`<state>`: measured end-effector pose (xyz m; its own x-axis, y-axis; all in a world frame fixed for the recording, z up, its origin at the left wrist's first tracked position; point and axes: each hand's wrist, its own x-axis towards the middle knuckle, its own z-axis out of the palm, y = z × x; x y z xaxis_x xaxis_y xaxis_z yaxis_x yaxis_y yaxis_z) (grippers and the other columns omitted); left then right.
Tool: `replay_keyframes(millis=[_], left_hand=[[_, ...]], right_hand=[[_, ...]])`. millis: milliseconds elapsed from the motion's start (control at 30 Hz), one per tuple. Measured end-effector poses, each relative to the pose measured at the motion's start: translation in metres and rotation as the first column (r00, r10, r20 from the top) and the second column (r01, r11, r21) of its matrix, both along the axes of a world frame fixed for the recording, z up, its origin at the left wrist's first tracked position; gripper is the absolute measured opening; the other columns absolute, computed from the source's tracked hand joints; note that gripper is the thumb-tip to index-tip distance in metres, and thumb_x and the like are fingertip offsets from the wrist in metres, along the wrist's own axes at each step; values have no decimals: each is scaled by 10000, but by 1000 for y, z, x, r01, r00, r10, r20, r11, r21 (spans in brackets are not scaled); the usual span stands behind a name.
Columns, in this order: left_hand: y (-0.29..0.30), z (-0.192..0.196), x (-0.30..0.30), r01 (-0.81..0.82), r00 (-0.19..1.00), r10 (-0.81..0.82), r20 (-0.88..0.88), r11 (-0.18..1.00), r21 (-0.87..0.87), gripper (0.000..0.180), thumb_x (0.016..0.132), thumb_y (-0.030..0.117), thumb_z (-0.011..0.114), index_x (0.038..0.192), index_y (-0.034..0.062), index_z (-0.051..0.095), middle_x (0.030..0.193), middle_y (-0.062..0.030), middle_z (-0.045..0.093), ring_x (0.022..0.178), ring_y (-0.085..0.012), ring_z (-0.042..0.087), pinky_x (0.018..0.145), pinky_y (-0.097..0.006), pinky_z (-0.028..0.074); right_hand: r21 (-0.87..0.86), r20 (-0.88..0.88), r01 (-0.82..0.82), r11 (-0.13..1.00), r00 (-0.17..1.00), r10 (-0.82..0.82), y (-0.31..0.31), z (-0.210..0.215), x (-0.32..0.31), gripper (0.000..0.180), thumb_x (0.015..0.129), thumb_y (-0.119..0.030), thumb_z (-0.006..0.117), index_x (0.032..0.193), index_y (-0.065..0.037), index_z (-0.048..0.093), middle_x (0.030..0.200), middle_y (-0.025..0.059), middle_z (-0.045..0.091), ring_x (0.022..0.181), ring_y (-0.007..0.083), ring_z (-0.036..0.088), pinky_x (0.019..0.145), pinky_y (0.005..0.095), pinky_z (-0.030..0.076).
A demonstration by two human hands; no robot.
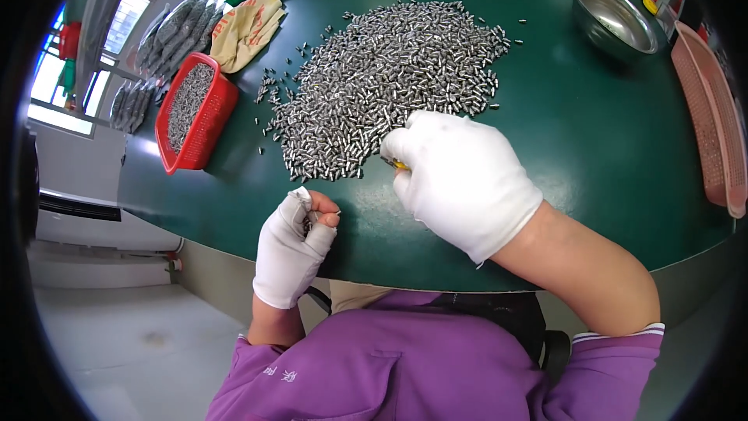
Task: Using a small handheld tool to clean and inspect small metal components at a factory workbench.
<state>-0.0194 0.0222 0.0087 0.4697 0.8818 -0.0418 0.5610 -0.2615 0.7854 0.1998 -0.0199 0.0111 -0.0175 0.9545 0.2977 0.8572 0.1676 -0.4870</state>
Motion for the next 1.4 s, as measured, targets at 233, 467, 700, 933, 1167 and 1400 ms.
replay_keyframes(millis=[233,467,700,933,1167,1400], left_hand=[[15,3,-13,47,869,182,461,896,-442,135,931,146,643,988,54,562,750,48,498,633,-22,418,548,-168,321],[23,-2,-15,390,671,220,708,707,-590,241,955,297,623,1029,85,535,630,35,376,479,-40,258,434,-198,206],[26,-3,-16,578,574,277,771,530,-621,143,991,227,552,1036,92,542,663,38,358,496,-48,274,428,-203,222],[33,-9,-17,604,544,357,759,461,-650,182,975,279,584,1027,110,538,789,7,463,540,-56,317,487,-204,275],[28,-22,-9,644,414,561,717,376,-666,225,943,193,621,1124,76,555,1039,-101,606,785,-153,526,695,-272,449],[14,-20,11,680,316,652,689,351,-644,426,934,222,639,1250,-27,499,1210,-161,568,1125,-276,568,1027,-415,462]], right_hand=[[313,365,-157,937,930,34,9,-1,-7,67,748,-154,595,804,-119,604,822,35,553,818,210,586,690,342,481],[141,357,-236,962,918,173,12,-6,-14,176,758,-157,598,914,-134,675,898,29,605,843,217,588,699,357,476],[177,351,-209,962,926,136,12,-9,-16,74,765,-168,592,821,-143,634,827,19,573,806,211,580,695,356,466],[198,368,-193,961,923,109,13,-13,-16,57,764,-175,586,802,-133,597,816,30,550,808,210,578,671,349,465],[425,183,-197,884,974,130,9,0,-20,128,740,-159,609,866,-150,631,827,0,579,766,202,579,642,348,450],[512,126,-182,839,983,136,10,-1,-19,207,697,-163,693,901,-145,663,859,-8,601,759,200,583,648,345,452]])
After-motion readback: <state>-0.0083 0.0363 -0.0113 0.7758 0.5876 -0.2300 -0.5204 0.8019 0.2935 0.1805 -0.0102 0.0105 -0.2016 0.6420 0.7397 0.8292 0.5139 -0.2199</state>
